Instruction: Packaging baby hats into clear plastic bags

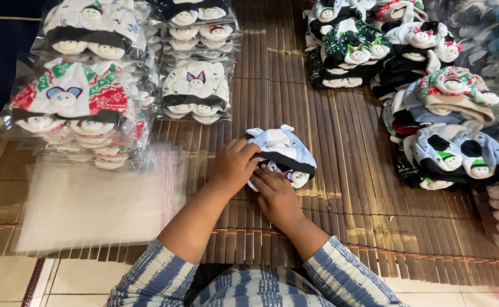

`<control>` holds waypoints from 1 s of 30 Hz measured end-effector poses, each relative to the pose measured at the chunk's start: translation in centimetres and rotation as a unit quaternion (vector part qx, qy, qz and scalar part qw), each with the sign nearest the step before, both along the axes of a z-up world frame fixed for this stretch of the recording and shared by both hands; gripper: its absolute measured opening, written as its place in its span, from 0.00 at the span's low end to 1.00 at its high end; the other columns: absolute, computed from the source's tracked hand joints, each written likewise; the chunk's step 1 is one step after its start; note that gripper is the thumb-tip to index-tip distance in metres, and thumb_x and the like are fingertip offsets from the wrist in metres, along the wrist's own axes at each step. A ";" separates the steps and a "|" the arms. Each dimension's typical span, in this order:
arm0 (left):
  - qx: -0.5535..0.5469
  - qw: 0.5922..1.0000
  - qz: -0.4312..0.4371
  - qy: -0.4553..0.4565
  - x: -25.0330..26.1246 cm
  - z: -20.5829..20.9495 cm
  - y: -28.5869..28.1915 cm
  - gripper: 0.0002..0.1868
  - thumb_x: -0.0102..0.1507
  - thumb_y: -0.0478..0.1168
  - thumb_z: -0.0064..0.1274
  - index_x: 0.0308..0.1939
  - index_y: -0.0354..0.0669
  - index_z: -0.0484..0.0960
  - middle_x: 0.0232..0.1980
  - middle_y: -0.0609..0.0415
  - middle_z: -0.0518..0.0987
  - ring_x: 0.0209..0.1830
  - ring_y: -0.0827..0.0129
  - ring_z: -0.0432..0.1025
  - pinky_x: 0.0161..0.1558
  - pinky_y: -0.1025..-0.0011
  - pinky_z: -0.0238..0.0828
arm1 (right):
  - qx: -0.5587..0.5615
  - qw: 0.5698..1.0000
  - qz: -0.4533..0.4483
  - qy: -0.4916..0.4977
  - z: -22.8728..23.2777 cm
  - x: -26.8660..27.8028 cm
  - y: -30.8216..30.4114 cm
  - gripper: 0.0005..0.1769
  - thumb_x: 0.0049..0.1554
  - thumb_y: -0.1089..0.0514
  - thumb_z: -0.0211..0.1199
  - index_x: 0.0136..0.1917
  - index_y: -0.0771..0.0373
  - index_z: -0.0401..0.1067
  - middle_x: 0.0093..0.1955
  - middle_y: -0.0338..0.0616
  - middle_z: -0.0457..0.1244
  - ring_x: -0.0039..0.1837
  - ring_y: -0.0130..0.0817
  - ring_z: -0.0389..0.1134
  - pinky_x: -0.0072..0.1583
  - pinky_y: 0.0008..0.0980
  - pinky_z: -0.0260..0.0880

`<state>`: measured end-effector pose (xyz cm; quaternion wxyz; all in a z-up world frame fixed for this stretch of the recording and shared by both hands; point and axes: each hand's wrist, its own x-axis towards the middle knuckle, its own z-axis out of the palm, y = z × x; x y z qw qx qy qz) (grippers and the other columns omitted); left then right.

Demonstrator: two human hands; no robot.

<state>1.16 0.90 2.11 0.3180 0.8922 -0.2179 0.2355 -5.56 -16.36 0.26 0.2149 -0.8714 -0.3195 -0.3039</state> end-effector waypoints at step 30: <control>0.140 0.957 0.000 -0.255 -2.6 0.4 0.7 0.07 0.63 0.39 0.49 0.44 0.51 0.80 0.35 0.56 0.69 0.33 0.61 0.70 0.33 0.67 0.70 | -0.113 0.985 -0.022 0.128 -0.6 3.4 0.2 0.35 0.55 0.25 0.52 0.52 0.56 0.76 0.41 0.45 0.70 0.43 0.48 0.74 0.44 0.44 0.69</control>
